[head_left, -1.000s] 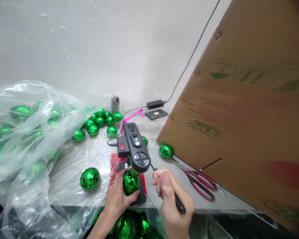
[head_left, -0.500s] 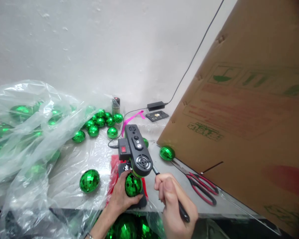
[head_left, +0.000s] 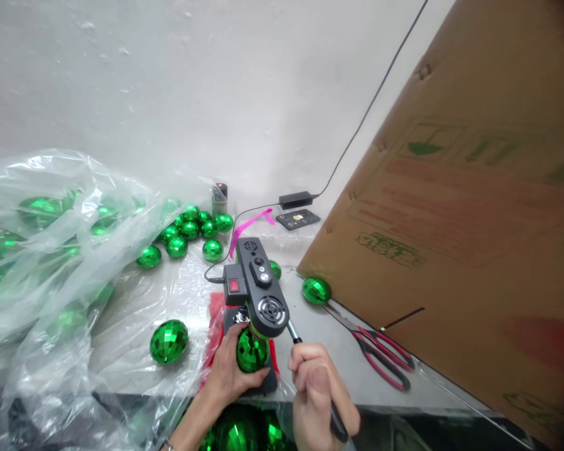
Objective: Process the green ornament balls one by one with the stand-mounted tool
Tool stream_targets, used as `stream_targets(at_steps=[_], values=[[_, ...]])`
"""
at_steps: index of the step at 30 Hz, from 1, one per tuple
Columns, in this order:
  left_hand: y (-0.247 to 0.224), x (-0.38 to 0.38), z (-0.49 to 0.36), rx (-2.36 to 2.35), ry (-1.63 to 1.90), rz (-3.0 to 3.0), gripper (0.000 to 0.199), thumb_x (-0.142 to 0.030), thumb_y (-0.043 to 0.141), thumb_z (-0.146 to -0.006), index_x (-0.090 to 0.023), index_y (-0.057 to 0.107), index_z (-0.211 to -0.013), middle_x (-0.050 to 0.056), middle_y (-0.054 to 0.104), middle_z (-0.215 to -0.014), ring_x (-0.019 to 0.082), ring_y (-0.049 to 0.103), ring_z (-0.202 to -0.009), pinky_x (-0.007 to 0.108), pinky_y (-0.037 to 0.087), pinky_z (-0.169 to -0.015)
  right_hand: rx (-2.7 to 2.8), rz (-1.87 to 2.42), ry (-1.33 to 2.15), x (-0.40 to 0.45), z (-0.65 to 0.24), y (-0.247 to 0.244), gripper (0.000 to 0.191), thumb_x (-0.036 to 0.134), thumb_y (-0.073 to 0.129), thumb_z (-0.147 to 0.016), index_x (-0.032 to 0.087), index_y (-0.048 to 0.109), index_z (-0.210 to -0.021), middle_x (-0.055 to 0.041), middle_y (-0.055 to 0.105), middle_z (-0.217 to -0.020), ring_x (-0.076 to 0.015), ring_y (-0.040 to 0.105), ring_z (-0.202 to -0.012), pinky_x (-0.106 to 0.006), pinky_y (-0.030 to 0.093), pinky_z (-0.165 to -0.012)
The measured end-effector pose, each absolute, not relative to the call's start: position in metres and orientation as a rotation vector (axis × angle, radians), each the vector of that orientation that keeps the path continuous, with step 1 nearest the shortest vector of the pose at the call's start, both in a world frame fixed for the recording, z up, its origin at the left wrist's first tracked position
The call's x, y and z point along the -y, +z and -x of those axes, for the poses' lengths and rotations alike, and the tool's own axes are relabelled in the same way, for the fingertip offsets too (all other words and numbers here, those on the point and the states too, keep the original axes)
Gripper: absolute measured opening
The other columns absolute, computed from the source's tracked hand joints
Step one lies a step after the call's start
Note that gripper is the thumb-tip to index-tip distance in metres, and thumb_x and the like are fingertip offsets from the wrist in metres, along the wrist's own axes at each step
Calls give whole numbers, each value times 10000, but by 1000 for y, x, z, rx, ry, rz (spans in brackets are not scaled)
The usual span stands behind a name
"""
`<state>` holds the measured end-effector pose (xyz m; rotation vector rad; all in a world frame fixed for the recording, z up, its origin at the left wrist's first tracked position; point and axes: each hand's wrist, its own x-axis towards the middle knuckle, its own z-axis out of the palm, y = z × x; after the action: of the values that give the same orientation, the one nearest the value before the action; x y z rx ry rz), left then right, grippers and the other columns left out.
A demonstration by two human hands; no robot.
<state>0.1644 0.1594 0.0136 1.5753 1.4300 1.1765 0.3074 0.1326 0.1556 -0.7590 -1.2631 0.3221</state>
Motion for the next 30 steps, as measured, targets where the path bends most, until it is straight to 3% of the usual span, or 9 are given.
stream_targets(at_steps=[30], values=[[12, -161, -166, -1438, 1193, -1605, 911, -270, 978, -612, -185, 666, -1463, 167, 822, -1408, 440, 806, -1306, 634, 659, -1177, 1310, 770, 238, -138, -312, 145, 436, 239, 500, -1179, 237, 524, -744, 18, 586, -718, -121, 548, -593, -284, 423, -584]])
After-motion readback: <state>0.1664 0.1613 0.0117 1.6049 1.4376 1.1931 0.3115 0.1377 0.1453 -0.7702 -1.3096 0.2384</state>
